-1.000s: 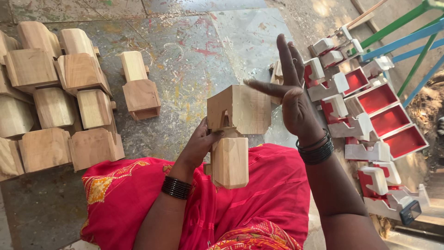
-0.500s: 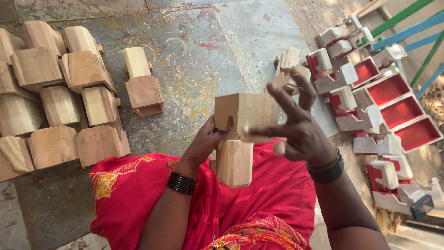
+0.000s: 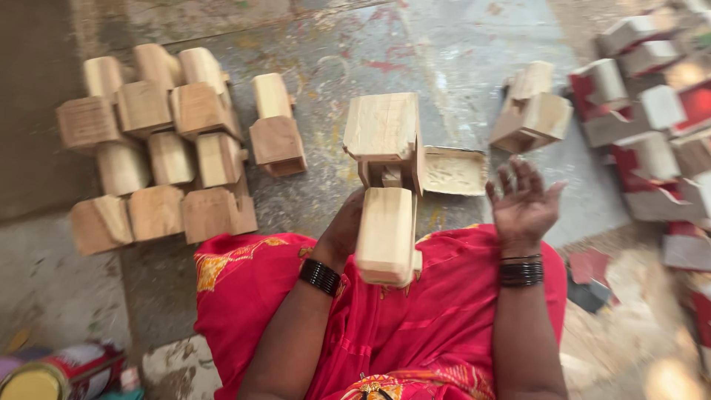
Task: The person applies wood filler to small wooden chair components using their fingers. They dip their fingers into a container of filler and rub it onto the surfaces and edges of each piece, then place the treated items aside.
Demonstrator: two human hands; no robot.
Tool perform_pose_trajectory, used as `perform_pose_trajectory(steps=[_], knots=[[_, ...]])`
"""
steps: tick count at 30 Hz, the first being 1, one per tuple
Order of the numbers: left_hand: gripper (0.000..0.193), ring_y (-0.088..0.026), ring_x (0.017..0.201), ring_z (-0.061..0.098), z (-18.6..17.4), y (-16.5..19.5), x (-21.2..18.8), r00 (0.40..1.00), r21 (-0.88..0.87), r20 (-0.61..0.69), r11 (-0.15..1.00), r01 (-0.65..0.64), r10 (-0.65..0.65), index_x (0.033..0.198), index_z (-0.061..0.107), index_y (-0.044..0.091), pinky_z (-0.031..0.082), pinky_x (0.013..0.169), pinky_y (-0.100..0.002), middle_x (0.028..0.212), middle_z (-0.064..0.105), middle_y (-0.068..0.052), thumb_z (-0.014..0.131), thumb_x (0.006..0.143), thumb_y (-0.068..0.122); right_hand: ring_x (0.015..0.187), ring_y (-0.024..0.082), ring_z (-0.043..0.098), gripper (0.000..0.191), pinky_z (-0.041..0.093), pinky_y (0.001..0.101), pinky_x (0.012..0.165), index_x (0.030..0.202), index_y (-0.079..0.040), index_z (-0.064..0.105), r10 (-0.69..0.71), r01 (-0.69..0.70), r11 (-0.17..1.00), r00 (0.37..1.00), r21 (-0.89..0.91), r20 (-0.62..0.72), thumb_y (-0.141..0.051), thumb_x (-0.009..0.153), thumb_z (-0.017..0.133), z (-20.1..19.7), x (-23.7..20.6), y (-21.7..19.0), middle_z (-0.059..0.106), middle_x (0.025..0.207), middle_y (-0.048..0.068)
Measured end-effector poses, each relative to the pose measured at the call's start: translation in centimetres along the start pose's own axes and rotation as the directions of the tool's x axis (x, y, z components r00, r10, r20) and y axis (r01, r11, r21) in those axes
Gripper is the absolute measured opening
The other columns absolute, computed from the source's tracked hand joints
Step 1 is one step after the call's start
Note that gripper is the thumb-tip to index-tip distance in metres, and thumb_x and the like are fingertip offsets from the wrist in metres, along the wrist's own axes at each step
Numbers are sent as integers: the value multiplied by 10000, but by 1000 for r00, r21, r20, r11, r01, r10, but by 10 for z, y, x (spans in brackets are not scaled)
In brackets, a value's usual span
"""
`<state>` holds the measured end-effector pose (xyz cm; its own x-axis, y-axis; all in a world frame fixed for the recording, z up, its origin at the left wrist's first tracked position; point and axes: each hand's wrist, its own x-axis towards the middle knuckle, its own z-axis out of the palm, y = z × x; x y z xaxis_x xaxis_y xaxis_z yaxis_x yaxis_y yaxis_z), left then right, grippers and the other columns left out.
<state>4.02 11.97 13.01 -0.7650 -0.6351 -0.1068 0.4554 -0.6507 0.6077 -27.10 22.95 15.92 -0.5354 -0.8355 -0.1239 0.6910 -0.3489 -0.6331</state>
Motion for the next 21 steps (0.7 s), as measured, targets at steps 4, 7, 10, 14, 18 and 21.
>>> perform_pose_trajectory(steps=[4, 7, 10, 14, 18, 21], knots=[[394, -186, 1072, 675, -7, -10, -7, 999, 11, -46, 1000, 5, -4, 1360, 558, 3, 589, 896, -353, 1237, 669, -106, 620, 1032, 213, 1241, 272, 594, 543, 471, 470, 1048, 1406, -75, 592, 58, -54, 980, 998, -193, 17, -486, 1099, 416, -26, 28, 21, 649, 1368, 94], [404, -196, 1082, 671, -4, -12, -12, 996, -4, -84, 1000, -4, 4, 1367, 553, -1, 585, 906, -361, 1247, 663, -114, 620, 1032, 215, 1248, 264, 611, 479, 497, 421, 1046, 1420, -37, 565, 94, -37, 953, 980, -300, 178, -397, 1115, 480, -28, 40, 13, 625, 1382, 122], [413, -206, 1093, 668, 0, -9, -20, 992, -10, -123, 1000, -15, 13, 1374, 548, -5, 581, 915, -370, 1258, 657, -123, 619, 1033, 217, 1224, 256, 624, 443, 514, 394, 1010, 1399, -30, 567, 142, -83, 941, 977, -329, 160, -338, 1086, 508, -28, 46, 9, 625, 1375, 138], [427, -219, 1106, 663, 2, -6, -31, 987, -13, -159, 999, -39, 36, 1384, 542, -10, 576, 927, -381, 1271, 650, -133, 618, 1033, 220, 1236, 244, 618, 436, 517, 382, 1014, 1427, -35, 560, 177, -100, 934, 963, -342, 201, -292, 1076, 530, -26, 47, 8, 614, 1401, 134], [440, -232, 1120, 658, 6, -11, -29, 985, -10, -163, 999, -49, 47, 1393, 535, -16, 571, 940, -392, 1285, 642, -144, 617, 1033, 223, 1264, 243, 591, 469, 497, 388, 1033, 1470, -40, 516, 277, -133, 888, 919, -441, 281, -280, 1070, 561, -7, 44, 14, 588, 1432, 138], [450, -242, 1130, 654, 10, -11, -30, 988, -16, -148, 999, -37, 35, 1401, 530, -20, 567, 949, -400, 1295, 636, -152, 617, 1034, 225, 1324, 260, 559, 579, 480, 409, 1071, 1530, -40, 460, 383, -168, 852, 846, -495, 371, -311, 1035, 592, 12, 36, 20, 563, 1464, 152]])
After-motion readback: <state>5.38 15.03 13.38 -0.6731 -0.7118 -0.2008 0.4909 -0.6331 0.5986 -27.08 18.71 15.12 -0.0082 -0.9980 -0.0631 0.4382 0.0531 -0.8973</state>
